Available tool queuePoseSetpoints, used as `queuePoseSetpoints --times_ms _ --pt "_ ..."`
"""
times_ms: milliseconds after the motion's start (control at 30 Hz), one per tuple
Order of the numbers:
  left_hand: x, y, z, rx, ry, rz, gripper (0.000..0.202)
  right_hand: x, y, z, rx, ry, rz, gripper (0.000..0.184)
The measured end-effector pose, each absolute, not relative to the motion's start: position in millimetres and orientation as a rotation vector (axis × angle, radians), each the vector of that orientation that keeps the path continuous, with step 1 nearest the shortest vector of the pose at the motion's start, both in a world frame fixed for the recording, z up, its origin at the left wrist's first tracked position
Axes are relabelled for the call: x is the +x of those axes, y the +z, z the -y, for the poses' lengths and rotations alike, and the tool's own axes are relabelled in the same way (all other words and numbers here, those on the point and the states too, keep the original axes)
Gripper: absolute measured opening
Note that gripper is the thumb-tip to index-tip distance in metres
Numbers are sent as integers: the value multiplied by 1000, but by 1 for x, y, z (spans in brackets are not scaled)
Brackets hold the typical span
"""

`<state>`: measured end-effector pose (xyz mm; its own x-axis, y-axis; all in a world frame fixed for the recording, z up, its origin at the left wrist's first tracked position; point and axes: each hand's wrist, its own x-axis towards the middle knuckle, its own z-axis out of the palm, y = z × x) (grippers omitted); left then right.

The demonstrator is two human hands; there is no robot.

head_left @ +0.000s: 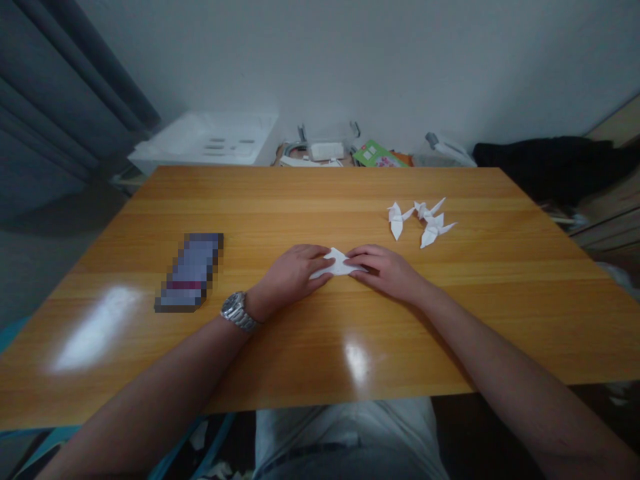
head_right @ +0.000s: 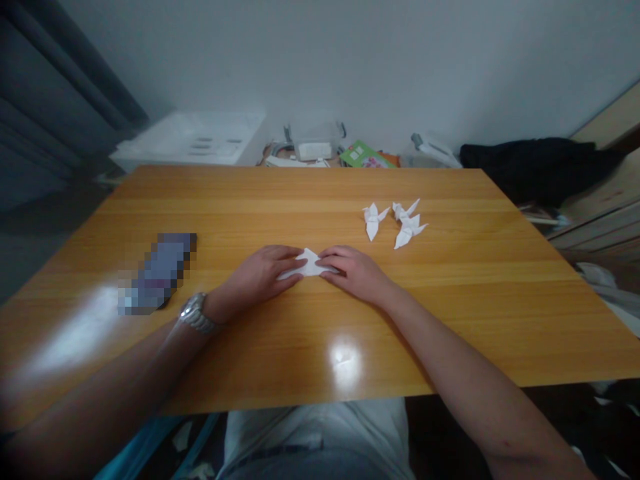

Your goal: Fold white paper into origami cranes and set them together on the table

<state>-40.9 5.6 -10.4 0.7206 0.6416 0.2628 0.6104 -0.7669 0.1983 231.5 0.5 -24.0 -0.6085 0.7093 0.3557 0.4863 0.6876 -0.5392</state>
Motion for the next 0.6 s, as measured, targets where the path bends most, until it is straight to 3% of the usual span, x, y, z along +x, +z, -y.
queuePoseSetpoints --times_ms 600 --pt "-36 -6 -3 2852 499 -1055 32 225 -19 4 -924 409 2343 22"
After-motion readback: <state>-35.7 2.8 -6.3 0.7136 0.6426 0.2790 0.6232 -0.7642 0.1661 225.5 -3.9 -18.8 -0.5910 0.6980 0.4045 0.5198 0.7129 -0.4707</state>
